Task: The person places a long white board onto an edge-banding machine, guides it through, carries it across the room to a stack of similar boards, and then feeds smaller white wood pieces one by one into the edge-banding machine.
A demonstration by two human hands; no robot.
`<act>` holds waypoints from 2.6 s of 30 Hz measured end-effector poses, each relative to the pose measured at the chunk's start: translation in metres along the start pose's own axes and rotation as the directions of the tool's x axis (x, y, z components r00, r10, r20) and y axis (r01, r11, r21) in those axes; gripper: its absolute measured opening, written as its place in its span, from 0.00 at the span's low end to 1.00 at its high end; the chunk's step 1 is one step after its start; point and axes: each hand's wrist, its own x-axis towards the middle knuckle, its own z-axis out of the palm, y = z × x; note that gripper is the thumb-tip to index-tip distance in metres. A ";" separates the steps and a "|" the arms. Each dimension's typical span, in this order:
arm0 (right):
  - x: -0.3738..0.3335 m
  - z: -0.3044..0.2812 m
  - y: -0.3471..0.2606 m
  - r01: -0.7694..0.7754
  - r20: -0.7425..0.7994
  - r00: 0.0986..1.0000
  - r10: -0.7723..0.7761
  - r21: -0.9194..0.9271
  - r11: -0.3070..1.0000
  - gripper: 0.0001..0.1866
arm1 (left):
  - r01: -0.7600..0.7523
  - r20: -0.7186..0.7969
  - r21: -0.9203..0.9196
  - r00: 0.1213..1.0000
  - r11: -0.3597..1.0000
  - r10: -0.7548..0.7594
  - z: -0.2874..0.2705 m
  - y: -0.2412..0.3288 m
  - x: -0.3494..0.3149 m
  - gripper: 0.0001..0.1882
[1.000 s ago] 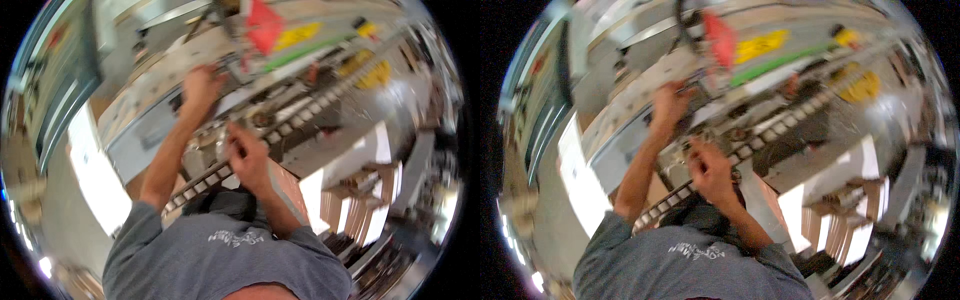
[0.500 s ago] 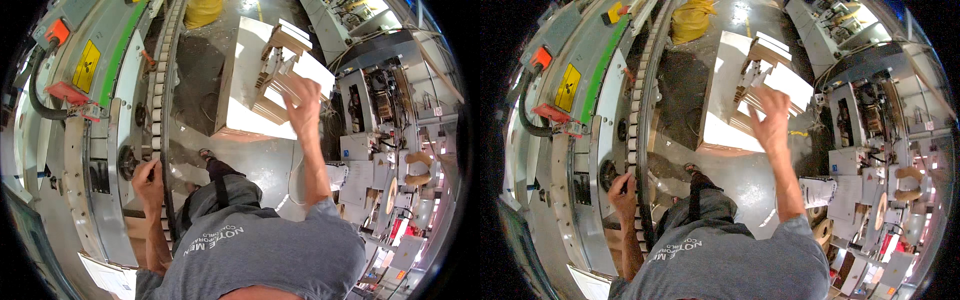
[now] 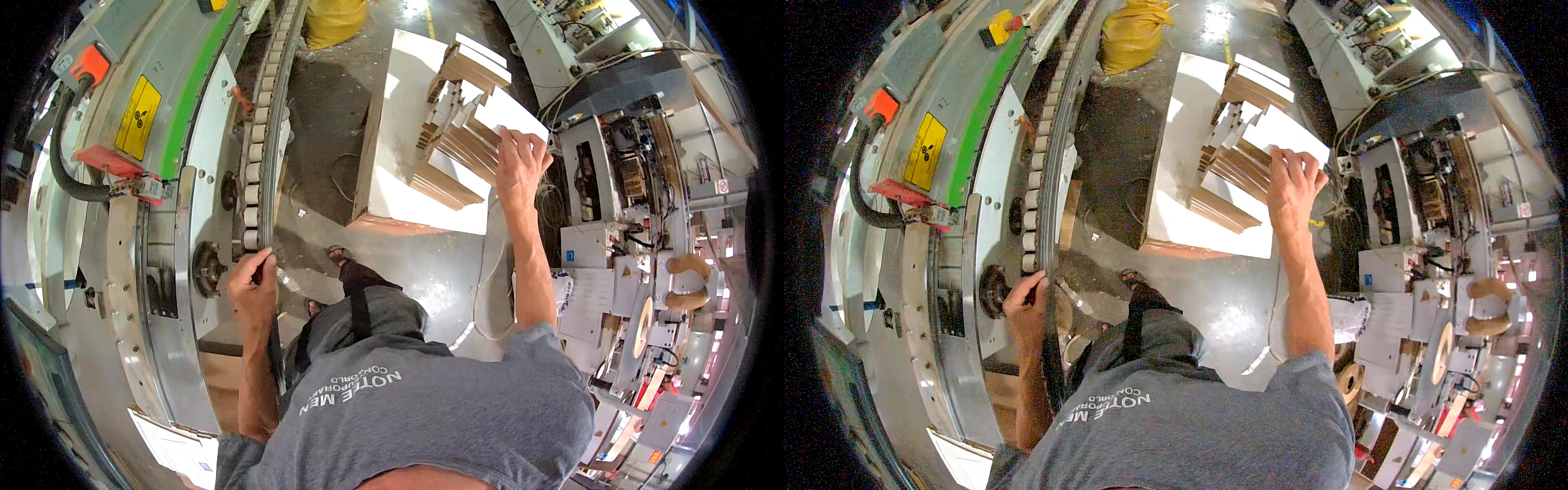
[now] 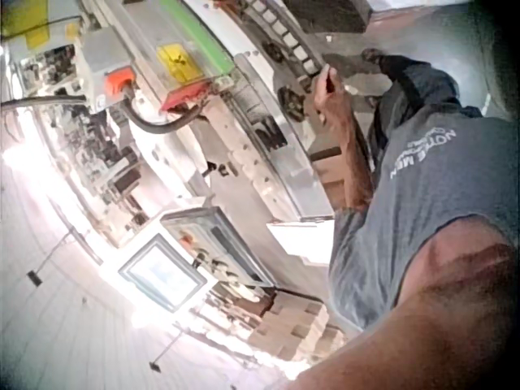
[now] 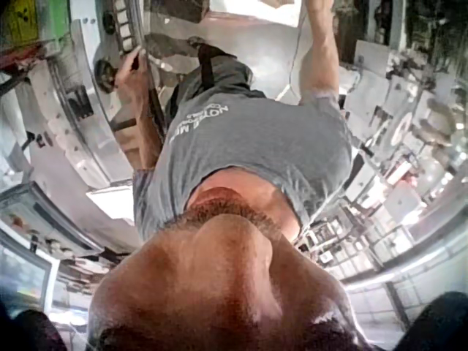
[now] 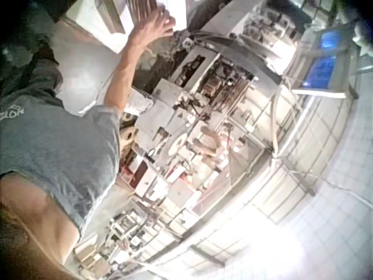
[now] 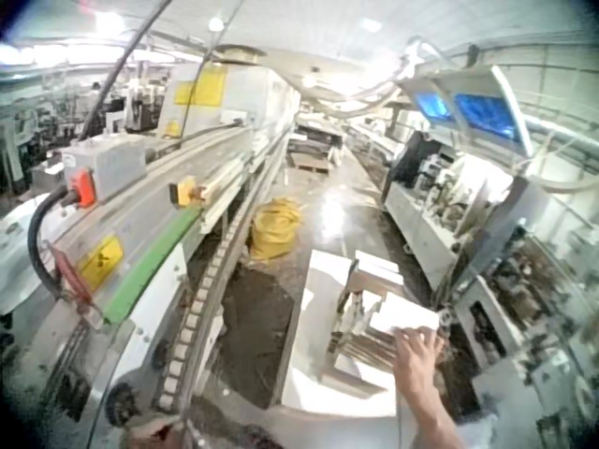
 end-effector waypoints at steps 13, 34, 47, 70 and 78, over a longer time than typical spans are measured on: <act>-0.002 -0.035 -0.210 -0.640 0.652 0.757 0.038 0.753 -0.153 0.15 | -0.274 -0.114 0.177 0.948 0.945 0.297 -0.008 0.050 0.007 0.36; -0.053 -0.073 -0.557 -0.864 0.366 0.426 -0.828 0.437 -0.251 0.33 | 0.392 -0.675 0.595 0.717 0.702 0.172 -0.193 -0.102 -0.083 0.21; -0.037 -0.072 -0.562 -0.799 0.362 0.412 -0.836 0.585 -0.140 0.13 | 0.456 -0.734 0.516 0.672 0.725 0.100 -0.194 -0.127 -0.081 0.09; 0.055 -0.009 -0.498 -0.311 0.134 0.801 -0.583 0.926 -0.216 0.21 | 0.361 -0.637 0.440 0.771 0.822 0.003 -0.131 -0.130 0.111 0.11; 0.018 -0.033 -0.383 -0.189 0.049 0.860 -0.507 0.955 -0.228 0.22 | 0.242 -0.499 0.443 0.867 0.863 0.013 -0.112 -0.106 0.100 0.19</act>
